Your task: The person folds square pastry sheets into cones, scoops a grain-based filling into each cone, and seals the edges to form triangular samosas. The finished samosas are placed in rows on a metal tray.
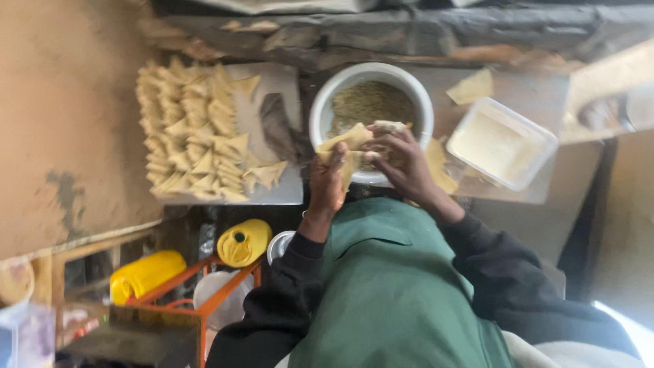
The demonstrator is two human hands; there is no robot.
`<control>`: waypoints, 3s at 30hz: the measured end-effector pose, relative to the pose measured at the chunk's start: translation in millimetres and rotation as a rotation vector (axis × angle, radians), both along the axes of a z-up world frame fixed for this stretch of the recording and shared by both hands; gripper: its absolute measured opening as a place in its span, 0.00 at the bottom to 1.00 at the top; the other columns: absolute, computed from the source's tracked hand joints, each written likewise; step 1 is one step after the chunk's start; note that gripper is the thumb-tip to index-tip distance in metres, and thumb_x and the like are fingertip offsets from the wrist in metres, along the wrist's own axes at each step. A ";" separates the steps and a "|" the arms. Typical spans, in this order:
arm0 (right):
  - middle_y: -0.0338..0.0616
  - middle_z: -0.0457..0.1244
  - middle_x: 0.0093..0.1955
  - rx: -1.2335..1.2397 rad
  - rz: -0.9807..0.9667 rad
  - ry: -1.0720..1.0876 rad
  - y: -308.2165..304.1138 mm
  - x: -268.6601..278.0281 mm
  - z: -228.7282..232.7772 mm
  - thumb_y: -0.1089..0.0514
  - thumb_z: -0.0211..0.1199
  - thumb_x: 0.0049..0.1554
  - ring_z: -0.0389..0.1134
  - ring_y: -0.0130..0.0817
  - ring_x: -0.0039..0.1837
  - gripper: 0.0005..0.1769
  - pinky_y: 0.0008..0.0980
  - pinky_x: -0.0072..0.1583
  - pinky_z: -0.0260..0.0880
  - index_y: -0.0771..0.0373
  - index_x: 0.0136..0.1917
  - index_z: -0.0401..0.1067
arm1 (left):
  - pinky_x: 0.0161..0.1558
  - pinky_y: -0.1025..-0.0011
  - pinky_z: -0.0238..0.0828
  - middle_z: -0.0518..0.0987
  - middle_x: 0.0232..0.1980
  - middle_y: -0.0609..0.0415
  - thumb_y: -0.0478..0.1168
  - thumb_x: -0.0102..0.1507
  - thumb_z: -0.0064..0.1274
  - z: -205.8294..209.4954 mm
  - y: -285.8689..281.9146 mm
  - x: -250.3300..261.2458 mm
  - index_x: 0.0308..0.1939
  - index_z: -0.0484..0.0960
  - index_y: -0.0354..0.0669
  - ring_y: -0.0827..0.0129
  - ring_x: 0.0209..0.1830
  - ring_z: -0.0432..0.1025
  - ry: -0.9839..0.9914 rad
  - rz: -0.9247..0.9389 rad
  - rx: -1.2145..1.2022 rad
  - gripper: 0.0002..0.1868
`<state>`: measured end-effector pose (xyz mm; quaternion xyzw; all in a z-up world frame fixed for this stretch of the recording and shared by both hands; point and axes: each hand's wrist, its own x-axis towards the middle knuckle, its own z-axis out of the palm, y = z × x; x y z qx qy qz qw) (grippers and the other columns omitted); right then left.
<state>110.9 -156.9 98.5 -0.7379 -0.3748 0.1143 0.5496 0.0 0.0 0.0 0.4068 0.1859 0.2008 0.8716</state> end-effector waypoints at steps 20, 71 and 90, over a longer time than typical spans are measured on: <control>0.61 0.64 0.51 -0.703 -0.683 -0.166 -192.6 97.6 -232.3 0.59 0.65 0.63 0.66 0.59 0.52 0.24 0.52 0.53 0.67 0.61 0.72 0.72 | 0.60 0.68 0.75 0.81 0.58 0.46 0.25 0.64 0.55 -27.1 -69.5 32.1 0.63 0.75 0.29 0.64 0.56 0.78 0.310 -0.208 -0.209 0.22; 0.46 0.64 0.36 -0.359 0.441 -0.573 12.7 -10.8 18.4 0.63 0.61 0.53 0.69 0.43 0.38 0.43 0.44 0.42 0.72 0.47 0.80 0.55 | 0.47 0.71 0.75 0.82 0.45 0.50 0.27 0.61 0.51 68.1 10.6 -36.7 0.51 0.79 0.30 0.69 0.43 0.77 0.159 -0.115 -0.055 0.14; 0.53 0.65 0.27 -0.475 0.566 -0.346 43.6 -57.0 56.3 0.61 0.62 0.51 0.69 0.51 0.31 0.44 0.47 0.42 0.72 0.40 0.79 0.58 | 0.50 0.73 0.74 0.83 0.49 0.53 0.29 0.62 0.48 84.5 42.4 -100.0 0.57 0.80 0.32 0.75 0.47 0.76 0.124 -0.113 0.332 0.18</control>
